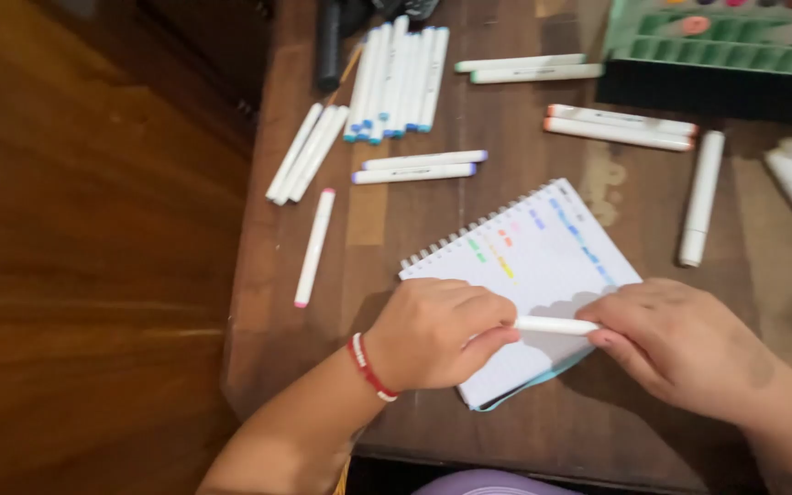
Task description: Testing various colored markers by uncapping them and making small marks in a notebook while organizing them on a desk.
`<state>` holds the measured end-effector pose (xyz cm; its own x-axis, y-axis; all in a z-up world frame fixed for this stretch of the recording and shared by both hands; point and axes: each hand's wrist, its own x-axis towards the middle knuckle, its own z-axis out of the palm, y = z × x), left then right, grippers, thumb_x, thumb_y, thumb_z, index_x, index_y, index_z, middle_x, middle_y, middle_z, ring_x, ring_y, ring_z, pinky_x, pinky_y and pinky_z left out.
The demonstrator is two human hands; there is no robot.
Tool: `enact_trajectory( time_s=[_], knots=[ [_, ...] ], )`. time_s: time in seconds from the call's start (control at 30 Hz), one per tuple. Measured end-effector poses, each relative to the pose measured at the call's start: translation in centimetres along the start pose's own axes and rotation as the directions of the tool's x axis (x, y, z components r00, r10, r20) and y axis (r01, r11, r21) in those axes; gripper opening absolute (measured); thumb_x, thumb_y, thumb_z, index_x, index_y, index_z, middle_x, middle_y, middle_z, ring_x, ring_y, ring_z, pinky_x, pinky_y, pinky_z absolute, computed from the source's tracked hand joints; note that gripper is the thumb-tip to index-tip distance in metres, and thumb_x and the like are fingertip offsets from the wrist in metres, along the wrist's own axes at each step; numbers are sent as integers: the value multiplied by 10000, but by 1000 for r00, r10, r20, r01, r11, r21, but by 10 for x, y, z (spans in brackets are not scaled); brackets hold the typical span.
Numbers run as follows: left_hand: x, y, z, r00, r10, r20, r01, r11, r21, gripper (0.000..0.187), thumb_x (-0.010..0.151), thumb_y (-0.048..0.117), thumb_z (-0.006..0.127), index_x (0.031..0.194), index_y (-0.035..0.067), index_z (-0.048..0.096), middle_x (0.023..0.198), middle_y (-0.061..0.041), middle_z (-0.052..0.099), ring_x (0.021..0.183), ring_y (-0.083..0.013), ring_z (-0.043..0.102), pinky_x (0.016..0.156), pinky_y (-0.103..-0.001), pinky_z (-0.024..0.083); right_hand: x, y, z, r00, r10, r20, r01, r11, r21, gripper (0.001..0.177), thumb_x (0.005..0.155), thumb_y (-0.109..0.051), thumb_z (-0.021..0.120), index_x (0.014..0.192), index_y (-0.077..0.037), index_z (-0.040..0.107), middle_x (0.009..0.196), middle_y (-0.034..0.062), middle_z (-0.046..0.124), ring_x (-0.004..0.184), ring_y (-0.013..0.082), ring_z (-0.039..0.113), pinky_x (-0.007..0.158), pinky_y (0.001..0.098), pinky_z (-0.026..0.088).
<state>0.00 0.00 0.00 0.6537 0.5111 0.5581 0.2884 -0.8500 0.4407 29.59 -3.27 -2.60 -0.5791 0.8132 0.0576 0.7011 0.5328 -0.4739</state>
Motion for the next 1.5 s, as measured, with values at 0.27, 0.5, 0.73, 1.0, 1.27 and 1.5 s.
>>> enact_trajectory(
  time_s=[0.27,0.5,0.73,1.0,1.27,1.5],
  knots=[
    [2,-5,-7,992,-92,-86,98,992,78,159,979,106,627,1108,91,719,934,-16,759,759,-187,725,680,-329,541,-9,24,-62,718,665,-203,-693,709,-128,283,1016,-336,524,1182,-158,668,1049,153,737,974,419,691,828,528,530],
    [0,-6,2,997,-62,-53,65,995,75,127,941,58,636,978,115,743,754,11,724,617,-156,667,545,-275,486,-31,84,-86,262,934,-243,-943,301,142,322,1028,-191,477,1268,9,556,1159,310,654,1027,548,620,806,637,476],
    [-3,-6,0,998,-40,-44,42,998,54,118,942,58,640,971,110,742,766,3,729,633,-164,674,570,-275,504,-21,76,-89,86,985,-150,-993,97,66,485,960,-583,639,1302,-240,656,1171,143,737,1116,405,661,867,540,511],
    [-3,-6,1,999,-36,-39,38,997,64,112,941,76,643,957,115,746,748,15,717,610,-159,653,540,-277,479,-17,76,-86,126,983,-135,-990,134,44,447,947,-598,656,1253,-272,663,1131,111,736,1073,369,663,799,499,511],
    [-2,-6,1,998,-46,-40,48,998,49,113,940,76,641,949,117,746,753,12,723,606,-164,649,541,-282,477,-7,70,-83,129,986,-107,-991,133,25,542,962,-699,587,1154,-196,647,1056,99,739,1012,345,680,777,478,522],
    [-2,-4,0,998,-29,-64,33,997,64,116,937,65,647,920,128,743,711,31,693,581,-149,626,529,-272,460,0,61,-84,140,990,-33,-988,142,65,621,945,-697,580,1358,-233,581,1132,94,738,1052,324,683,824,471,526]
  ],
)
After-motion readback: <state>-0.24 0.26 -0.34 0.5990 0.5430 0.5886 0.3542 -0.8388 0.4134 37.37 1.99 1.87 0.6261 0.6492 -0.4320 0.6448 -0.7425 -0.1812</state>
